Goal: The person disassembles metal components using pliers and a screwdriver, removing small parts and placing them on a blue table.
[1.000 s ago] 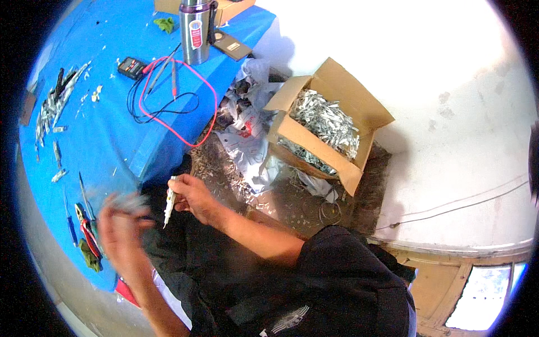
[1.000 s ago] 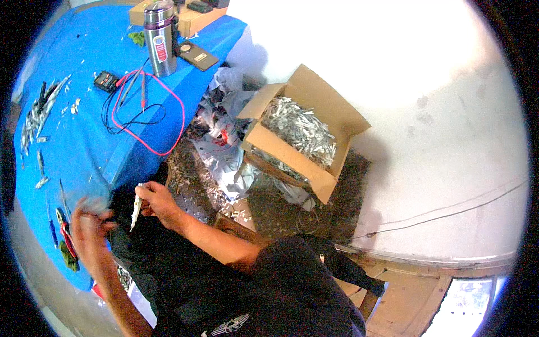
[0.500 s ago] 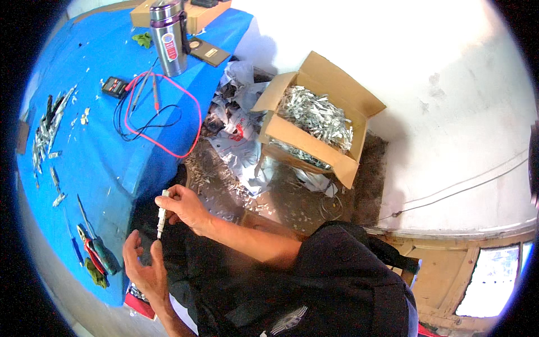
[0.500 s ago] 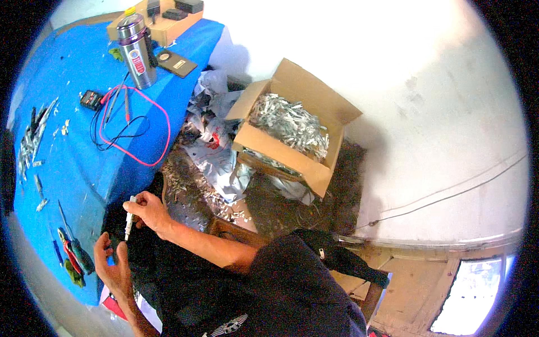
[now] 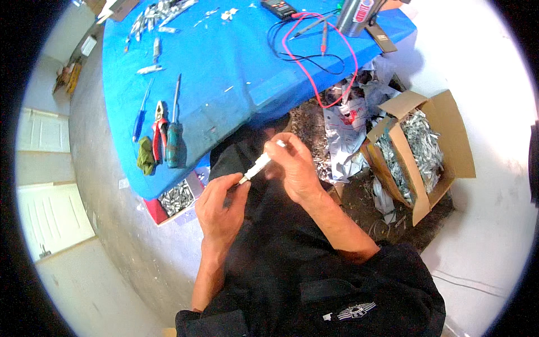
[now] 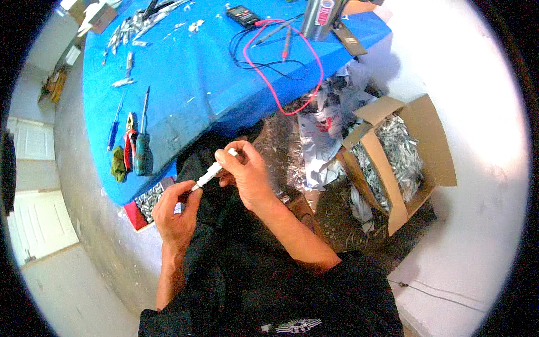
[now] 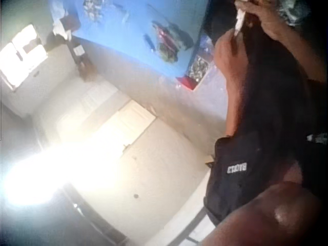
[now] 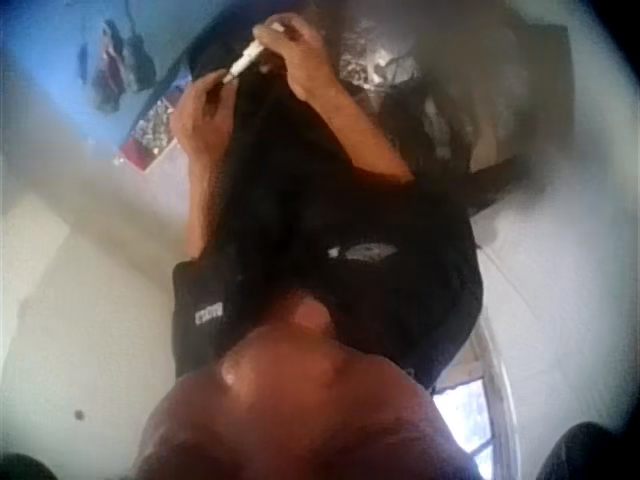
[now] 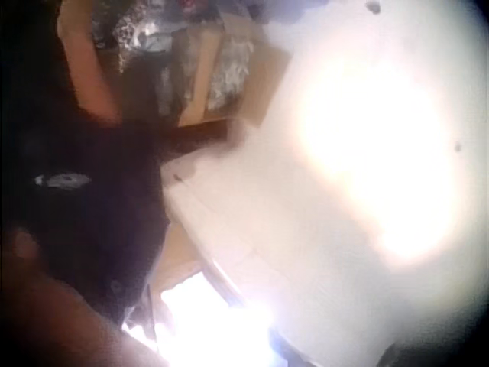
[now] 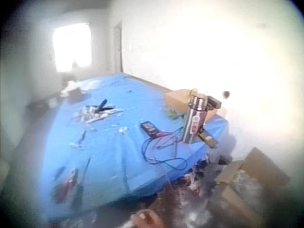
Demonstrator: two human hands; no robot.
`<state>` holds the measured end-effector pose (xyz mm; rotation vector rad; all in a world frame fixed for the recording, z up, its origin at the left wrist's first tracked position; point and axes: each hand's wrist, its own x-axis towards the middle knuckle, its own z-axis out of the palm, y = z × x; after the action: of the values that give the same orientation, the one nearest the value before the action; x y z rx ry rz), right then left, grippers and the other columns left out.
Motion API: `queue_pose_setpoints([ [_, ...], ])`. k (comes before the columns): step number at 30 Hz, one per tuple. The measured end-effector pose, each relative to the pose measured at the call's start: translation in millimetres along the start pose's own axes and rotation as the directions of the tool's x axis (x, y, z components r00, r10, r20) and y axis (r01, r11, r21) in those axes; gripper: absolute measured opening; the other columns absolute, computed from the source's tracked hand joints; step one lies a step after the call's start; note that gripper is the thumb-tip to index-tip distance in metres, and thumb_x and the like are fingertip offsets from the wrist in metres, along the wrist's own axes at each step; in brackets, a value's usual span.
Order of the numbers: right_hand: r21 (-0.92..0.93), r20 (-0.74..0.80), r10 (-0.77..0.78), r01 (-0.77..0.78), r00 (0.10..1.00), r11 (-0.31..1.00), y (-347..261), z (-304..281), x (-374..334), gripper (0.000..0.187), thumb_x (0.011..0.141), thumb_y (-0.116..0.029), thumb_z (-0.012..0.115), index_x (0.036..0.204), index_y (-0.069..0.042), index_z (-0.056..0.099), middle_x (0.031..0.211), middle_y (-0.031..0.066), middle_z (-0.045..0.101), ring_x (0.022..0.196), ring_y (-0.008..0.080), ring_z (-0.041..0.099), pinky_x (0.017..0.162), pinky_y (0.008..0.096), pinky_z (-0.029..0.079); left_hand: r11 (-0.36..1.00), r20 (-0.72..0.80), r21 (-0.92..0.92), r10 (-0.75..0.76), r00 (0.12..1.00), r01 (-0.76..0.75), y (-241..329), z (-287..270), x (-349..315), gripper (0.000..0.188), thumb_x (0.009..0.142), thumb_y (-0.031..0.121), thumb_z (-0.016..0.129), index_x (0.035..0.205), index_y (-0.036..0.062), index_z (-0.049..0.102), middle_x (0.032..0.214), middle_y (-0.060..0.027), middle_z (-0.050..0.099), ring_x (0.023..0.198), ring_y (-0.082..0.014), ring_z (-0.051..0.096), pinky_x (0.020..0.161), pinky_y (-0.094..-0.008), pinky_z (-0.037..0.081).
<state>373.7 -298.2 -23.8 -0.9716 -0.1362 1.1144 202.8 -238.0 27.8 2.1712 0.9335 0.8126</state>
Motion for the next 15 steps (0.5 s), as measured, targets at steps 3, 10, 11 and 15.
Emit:
queue_pose_setpoints([
  [3,0.050,-0.003,0.015,-0.015,1.000,0.999,5.0,1.2,-2.5,0.023,0.097,-0.022,0.076,0.107,-0.008,0.061,0.089,0.0031,0.067,0.071,0.0122,0.068,0.053,0.0254,0.054,0.998,-0.042,-0.043,-0.037,0.998,0.035,1.9,-3.1,-5.9,0.019,0.082,-0.002,0.082,0.099,0.0003,0.074,0.092,-0.0129,0.075,0.078,-0.0233,0.073,0.071,-0.0328,0.058],
  [10,-0.002,0.051,0.043,-0.043,0.998,0.999,6.6,-3.5,-8.1,0.021,0.100,-0.025,0.073,0.109,-0.009,0.062,0.089,0.0020,0.067,0.067,0.0105,0.065,0.052,0.0254,0.053,0.990,-0.014,-0.095,-0.105,0.994,0.104,-6.0,-10.7,-16.8,0.015,0.084,0.000,0.082,0.097,0.0000,0.074,0.091,-0.0114,0.075,0.079,-0.0230,0.073,0.073,-0.0321,0.058],
  [11,-0.001,0.051,0.045,-0.045,0.998,0.999,5.3,-2.0,-9.4,0.022,0.100,-0.025,0.072,0.107,-0.008,0.061,0.087,0.0024,0.066,0.065,0.0106,0.064,0.052,0.0251,0.052,0.981,-0.006,-0.120,-0.156,0.988,0.155,-5.8,-12.6,-18.1,0.014,0.085,0.000,0.081,0.097,0.0000,0.074,0.091,-0.0113,0.075,0.079,-0.0232,0.073,0.073,-0.0322,0.058],
  [15,-0.235,0.091,0.028,-0.006,0.995,0.972,-1.0,4.6,-18.6,0.022,0.103,-0.027,0.068,0.101,-0.006,0.064,0.078,0.0010,0.064,0.059,0.0087,0.061,0.050,0.0242,0.048,0.993,-0.038,-0.070,-0.096,0.995,0.093,-14.9,-19.4,-21.3,0.020,0.087,0.000,0.078,0.106,-0.0002,0.072,0.105,-0.0156,0.075,0.088,-0.0273,0.073,0.078,-0.0338,0.057],
])
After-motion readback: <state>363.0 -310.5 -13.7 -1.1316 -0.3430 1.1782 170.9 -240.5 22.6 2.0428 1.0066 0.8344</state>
